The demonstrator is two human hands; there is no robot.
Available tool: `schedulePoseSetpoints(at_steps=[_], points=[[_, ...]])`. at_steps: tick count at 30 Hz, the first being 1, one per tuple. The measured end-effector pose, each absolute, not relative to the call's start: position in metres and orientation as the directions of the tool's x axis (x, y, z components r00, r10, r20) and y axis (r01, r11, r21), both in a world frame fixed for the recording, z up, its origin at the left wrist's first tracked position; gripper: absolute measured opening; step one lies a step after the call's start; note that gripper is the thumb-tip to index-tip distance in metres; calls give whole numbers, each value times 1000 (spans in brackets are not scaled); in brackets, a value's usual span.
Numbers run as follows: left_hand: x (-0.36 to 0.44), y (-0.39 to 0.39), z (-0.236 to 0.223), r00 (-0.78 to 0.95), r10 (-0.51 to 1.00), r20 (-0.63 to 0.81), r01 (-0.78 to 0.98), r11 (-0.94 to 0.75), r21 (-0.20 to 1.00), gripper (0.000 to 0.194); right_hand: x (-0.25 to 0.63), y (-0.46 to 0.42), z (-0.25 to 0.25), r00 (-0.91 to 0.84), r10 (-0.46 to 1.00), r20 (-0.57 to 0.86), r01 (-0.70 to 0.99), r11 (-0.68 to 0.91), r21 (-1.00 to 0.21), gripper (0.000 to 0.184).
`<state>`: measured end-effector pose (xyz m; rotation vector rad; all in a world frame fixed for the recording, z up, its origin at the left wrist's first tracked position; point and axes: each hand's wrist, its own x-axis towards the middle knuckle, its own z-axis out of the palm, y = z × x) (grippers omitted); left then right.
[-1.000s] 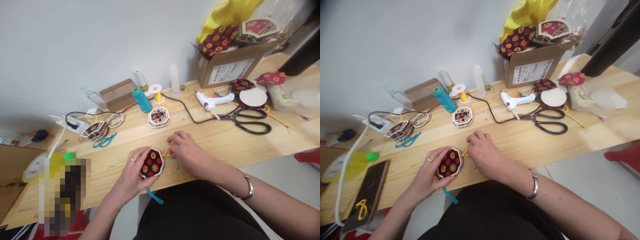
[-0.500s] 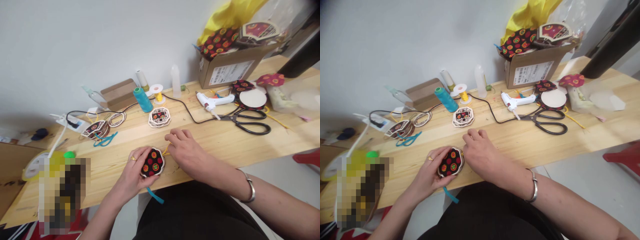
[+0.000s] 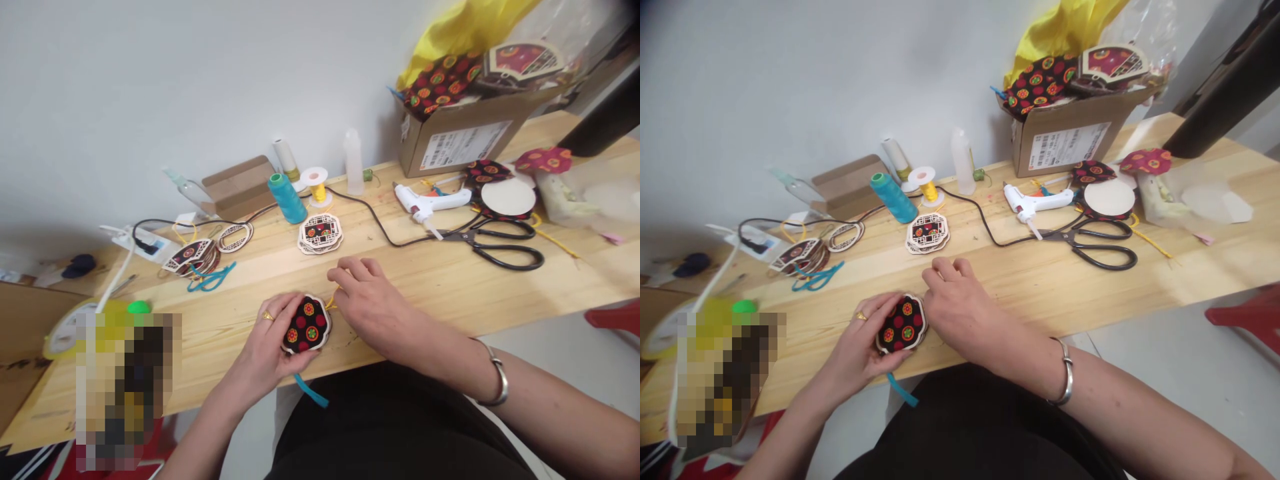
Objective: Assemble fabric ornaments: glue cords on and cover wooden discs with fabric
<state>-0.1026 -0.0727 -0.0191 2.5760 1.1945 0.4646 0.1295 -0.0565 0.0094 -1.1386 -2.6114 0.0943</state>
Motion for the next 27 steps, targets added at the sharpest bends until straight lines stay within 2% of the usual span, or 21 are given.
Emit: schedulePoseSetpoints(at_steps=[21, 27], points=[[-102, -74, -17, 609, 773, 176, 691, -627, 360, 70, 134, -56, 14, -658, 723, 208, 666, 689, -288, 8], [-102, -74, -17, 601, 783, 158, 702, -612, 363, 71, 133, -53, 6, -648, 731, 214, 662, 680, -315, 15]])
